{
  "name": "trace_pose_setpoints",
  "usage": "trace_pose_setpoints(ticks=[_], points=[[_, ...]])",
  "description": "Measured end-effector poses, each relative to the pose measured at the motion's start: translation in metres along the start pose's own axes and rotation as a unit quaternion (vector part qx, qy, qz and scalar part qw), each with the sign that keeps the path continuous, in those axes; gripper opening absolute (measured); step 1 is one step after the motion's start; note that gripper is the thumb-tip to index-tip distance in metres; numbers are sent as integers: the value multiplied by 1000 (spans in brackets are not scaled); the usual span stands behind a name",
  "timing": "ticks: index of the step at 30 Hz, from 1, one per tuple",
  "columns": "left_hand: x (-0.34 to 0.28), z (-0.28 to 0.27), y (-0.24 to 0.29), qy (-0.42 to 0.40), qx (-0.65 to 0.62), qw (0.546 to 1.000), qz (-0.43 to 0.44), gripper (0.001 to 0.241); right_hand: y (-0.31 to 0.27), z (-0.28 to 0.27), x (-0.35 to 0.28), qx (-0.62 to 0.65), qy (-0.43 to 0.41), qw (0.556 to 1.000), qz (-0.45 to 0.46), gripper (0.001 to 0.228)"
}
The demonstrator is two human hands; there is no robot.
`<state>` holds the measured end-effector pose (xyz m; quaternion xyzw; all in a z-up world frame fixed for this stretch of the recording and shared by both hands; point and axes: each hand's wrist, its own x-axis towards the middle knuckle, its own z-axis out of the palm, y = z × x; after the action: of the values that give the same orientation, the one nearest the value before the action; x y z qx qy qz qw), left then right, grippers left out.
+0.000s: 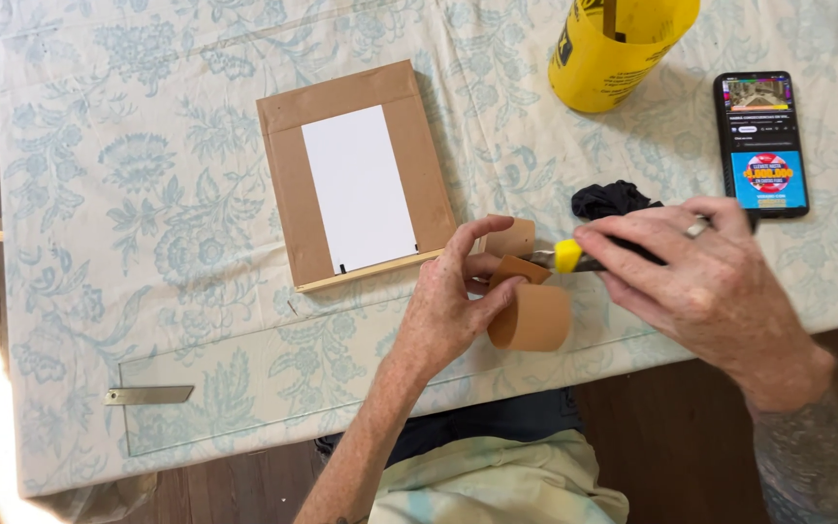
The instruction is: Preparing a picture frame by cleaning the glass and applying adhesive tape to the cardboard backing.
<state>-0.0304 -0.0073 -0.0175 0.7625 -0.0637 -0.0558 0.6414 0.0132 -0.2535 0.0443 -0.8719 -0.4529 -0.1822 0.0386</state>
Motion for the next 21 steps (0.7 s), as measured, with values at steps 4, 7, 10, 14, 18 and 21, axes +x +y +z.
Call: trace_pose_setpoints(ticks=[4, 7, 10, 14, 18, 21], points=[[1, 2, 1, -12, 3, 1000, -19, 53, 0, -3, 1, 2, -1, 1000, -7, 39], [1, 0, -1, -7, -3, 1000, -11, 52, -2, -3, 2, 3, 1, 1000, -1, 37], [3, 2, -2, -8, 1, 1000, -18, 52, -2, -2, 4, 1, 0, 1000, -4, 36], [2, 1, -1, -5, 1, 1000, -21, 50, -2, -4, 2, -2, 4, 1000, 3, 33], [3, 3, -2, -17, 7, 999, -28, 53, -3, 0, 0, -4, 0, 1000, -6, 34], [0, 0, -1, -18, -3, 999, -42, 50, -2, -3, 1, 1, 2, 1000, 10, 35]])
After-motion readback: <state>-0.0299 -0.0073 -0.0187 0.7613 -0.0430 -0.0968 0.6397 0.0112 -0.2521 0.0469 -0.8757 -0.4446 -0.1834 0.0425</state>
